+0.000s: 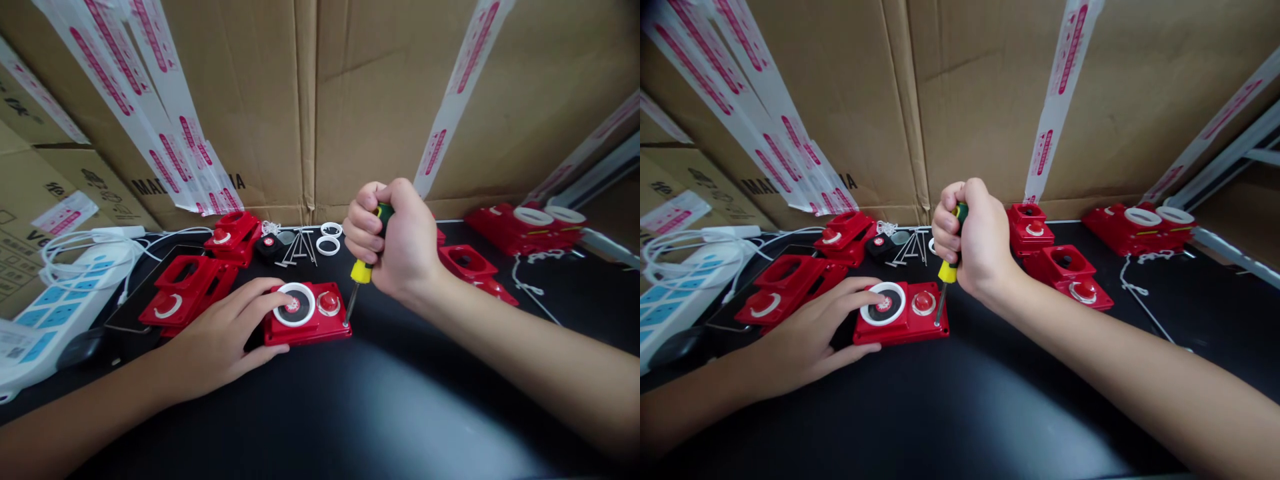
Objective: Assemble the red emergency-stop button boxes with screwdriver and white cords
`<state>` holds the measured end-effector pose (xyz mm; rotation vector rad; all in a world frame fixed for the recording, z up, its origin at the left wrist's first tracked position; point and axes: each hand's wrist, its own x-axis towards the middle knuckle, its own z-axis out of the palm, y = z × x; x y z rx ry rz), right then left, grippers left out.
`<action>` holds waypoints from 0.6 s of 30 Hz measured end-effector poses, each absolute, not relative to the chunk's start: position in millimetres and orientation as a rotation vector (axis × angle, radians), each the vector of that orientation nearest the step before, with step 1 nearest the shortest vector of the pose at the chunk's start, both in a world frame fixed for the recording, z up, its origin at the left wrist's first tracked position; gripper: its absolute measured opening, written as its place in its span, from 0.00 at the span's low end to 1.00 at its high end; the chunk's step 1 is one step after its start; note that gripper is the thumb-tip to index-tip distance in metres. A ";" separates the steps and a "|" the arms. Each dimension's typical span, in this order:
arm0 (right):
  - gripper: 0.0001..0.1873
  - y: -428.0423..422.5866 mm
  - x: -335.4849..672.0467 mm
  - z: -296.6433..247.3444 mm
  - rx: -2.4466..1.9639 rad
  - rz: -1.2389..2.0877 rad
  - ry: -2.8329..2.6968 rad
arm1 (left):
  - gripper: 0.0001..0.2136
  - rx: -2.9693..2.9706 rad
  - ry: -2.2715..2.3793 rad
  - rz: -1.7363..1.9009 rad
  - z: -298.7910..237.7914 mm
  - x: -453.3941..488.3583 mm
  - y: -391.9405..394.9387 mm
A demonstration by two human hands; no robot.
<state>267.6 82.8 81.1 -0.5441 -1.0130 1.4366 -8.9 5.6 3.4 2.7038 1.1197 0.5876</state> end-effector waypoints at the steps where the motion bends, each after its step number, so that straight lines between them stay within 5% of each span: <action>1: 0.15 83.3 267.8 80.8 -0.534 1.443 -1.035 | 0.23 2.697 1.122 0.594 3.1 -8.8 5.5; 9: 0.17 70.7 280.3 102.9 -0.372 1.504 -1.681 | 0.23 2.704 1.120 0.598 2.7 -7.3 5.6; 14: 0.21 53.5 298.1 133.6 -0.469 0.738 -2.282 | 0.23 2.715 1.131 0.589 6.1 -5.8 5.1; 18: 0.20 45.9 299.8 144.4 -0.507 0.455 -2.445 | 0.24 2.701 1.166 0.577 7.2 -4.9 4.7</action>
